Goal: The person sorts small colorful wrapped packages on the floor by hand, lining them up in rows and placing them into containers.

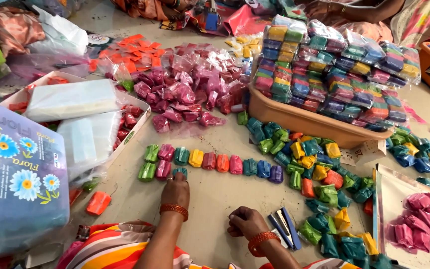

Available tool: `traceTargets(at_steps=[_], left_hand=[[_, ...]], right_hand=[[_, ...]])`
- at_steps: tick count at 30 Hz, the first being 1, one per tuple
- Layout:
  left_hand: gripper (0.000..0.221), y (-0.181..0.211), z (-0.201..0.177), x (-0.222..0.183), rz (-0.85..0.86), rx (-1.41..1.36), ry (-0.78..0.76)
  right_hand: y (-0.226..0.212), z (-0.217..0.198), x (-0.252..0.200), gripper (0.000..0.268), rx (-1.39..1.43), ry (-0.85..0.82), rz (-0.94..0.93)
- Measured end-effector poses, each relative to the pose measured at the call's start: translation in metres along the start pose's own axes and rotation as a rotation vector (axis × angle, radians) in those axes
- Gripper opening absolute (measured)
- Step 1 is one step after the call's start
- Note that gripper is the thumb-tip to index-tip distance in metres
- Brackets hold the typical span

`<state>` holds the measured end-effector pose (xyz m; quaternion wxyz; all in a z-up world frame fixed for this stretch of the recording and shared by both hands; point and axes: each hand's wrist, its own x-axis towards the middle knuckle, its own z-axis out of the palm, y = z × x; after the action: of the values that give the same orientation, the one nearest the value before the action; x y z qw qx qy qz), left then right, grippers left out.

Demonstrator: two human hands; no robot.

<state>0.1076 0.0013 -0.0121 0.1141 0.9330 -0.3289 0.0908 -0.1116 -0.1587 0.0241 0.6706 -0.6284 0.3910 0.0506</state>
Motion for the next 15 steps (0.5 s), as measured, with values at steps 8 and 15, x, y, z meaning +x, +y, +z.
traceTargets(at_steps=[8,15], left_hand=[[0.019,-0.006,-0.022,0.009,0.091,0.181,-0.009],[0.038,0.02,-0.048,-0.024,0.009,-0.08,0.226]], right_hand=[[-0.013,0.0,-0.016,0.023,-0.137,-0.007,-0.044],[-0.011,-0.208,0.018,0.027,-1.051,0.522,-0.286]])
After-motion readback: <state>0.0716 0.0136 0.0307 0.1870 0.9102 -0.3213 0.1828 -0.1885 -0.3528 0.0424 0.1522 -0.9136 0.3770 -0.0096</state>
